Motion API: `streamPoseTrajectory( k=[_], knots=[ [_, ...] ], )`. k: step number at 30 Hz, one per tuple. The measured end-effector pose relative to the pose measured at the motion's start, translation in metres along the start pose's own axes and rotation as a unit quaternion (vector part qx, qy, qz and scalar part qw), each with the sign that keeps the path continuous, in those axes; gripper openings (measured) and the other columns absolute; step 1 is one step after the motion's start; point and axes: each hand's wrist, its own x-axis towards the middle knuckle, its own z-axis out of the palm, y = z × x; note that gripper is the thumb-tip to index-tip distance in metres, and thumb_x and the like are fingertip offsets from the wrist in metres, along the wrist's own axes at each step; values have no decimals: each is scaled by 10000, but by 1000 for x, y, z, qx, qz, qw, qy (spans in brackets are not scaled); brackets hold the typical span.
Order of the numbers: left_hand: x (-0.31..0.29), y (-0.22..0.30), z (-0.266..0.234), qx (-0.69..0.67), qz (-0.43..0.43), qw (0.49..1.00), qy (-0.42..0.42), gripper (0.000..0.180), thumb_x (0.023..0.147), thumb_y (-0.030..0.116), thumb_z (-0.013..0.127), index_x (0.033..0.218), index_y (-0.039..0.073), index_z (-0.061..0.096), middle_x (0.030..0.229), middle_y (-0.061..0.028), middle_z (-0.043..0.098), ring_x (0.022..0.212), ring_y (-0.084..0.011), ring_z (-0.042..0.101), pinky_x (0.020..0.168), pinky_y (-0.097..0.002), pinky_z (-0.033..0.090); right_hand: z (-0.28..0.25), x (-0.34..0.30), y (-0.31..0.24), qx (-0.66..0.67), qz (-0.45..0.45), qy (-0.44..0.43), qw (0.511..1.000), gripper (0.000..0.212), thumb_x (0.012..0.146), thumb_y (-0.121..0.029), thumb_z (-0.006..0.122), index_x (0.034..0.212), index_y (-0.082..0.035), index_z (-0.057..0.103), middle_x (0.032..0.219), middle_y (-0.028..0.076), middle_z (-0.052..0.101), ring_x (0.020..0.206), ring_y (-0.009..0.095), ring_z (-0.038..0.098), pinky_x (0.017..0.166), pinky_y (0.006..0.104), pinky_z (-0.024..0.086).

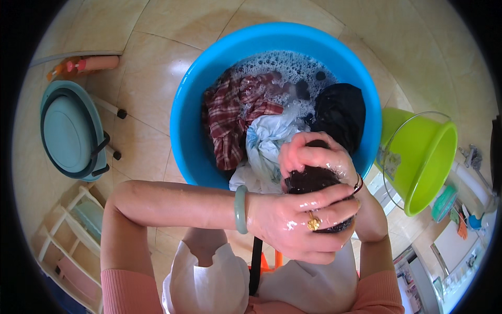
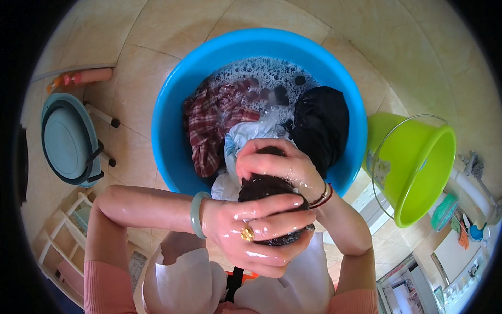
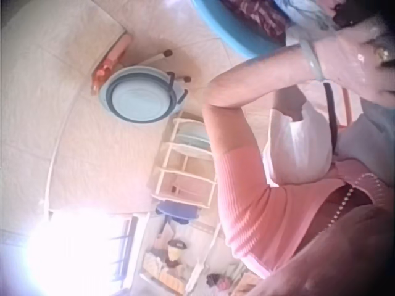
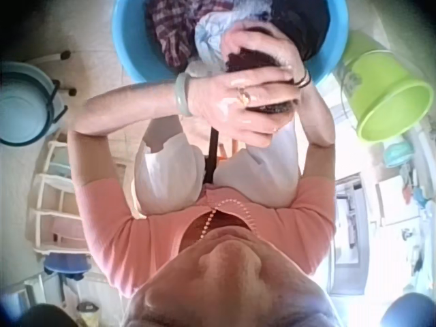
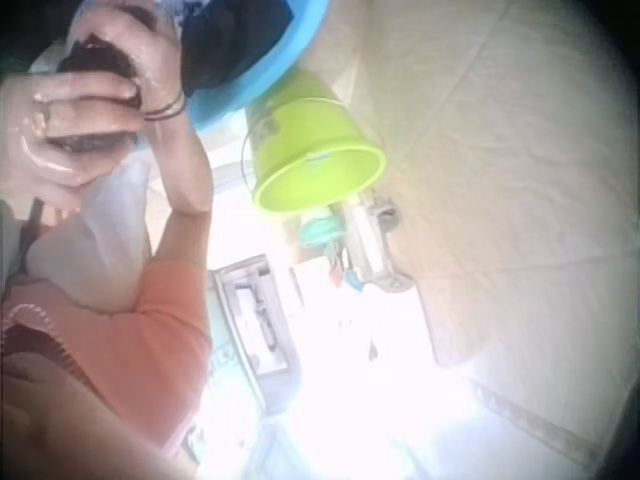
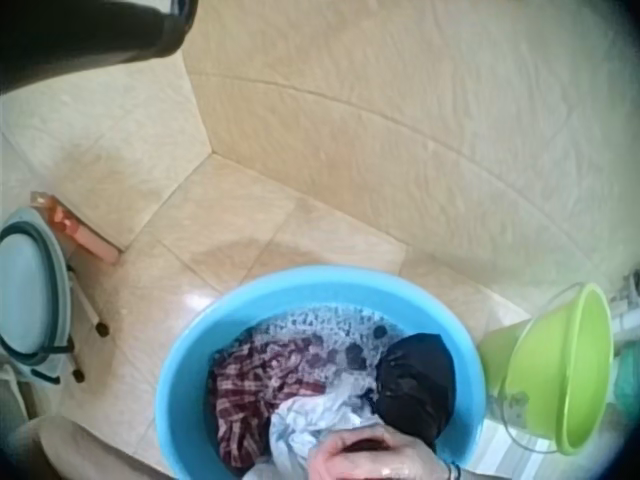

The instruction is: The person sits on a low stool and hand-washes a load of mixed-color clothes in a blue basin filled with soapy water. They repeatedly submerge, agitate, and wring out various garments, including a blue shirt, a white shirt, and a black garment, transferring some items to a green bucket.

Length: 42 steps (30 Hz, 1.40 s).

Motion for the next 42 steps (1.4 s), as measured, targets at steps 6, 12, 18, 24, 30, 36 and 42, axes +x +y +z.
streamPoseTrajectory(
  k=[6, 12, 18, 24, 30, 36, 42],
  knots=[
    [-6, 0, 6, 69, 139, 985, -73, 211, 748, 274, 565, 802, 72, 596, 956, -101, 607, 971, -354, 617, 947, -581, 484, 12, 7, -12, -97, 100, 9, 990, 207, 936, -170, 636, 809, -7, 624, 749, 2, 587, 726, 60, 516, 652, 225, 423],
    [-23, -2, 18, 121, 229, 954, -149, 228, 741, 262, 585, 821, 52, 620, 890, -93, 601, 934, -328, 611, 897, -523, 475, 17, 15, -8, -286, 100, -4, 953, 329, 974, -234, 602, 738, -4, 606, 628, 7, 550, 631, 63, 448, 589, 252, 406],
    [-47, -10, 35, 148, 258, 927, -226, 221, 765, 242, 568, 801, 29, 612, 895, -105, 602, 931, -282, 615, 905, -460, 500, 4, 29, 17, -439, 55, 49, 895, 376, 955, -278, 593, 706, 1, 635, 577, 102, 594, 528, 176, 534, 563, 346, 444],
    [-81, -26, 56, 30, 212, 940, -266, 164, 743, 285, 592, 775, 125, 577, 903, -67, 547, 1004, -300, 575, 960, -458, 451, -23, 45, 50, -444, 62, 169, 878, 416, 936, -308, 575, 668, 6, 630, 546, 113, 577, 509, 195, 558, 565, 344, 456],
    [-53, -56, 9, -169, -194, 966, -21, 223, 699, 199, 783, 867, 132, 652, 1156, -116, 571, 1094, -328, 550, 1013, -481, 419, -54, 16, 31, 102, 45, 195, 975, 440, 1021, -437, 484, 1042, -22, 630, 971, 58, 666, 882, 143, 635, 847, 297, 507],
    [-42, -60, -32, -510, -681, 481, 210, 579, 855, 198, 749, 1359, 135, 471, 1315, -63, 497, 1206, -222, 502, 1037, -373, 394, -56, -23, 32, 146, -87, 73, 983, 636, 981, -266, 569, 1497, -12, 296, 1479, 122, 404, 1360, 245, 411, 1150, 383, 316],
    [-36, -60, -53, -506, -700, 493, 104, 638, 913, 243, 693, 1444, 61, 389, 1373, -83, 501, 1280, -205, 491, 1056, -361, 419, -33, -41, 25, -11, -110, 166, 980, 624, 841, -38, 617, 1421, -6, 390, 1319, 99, 502, 1237, 189, 488, 1053, 329, 391]
  ],
)
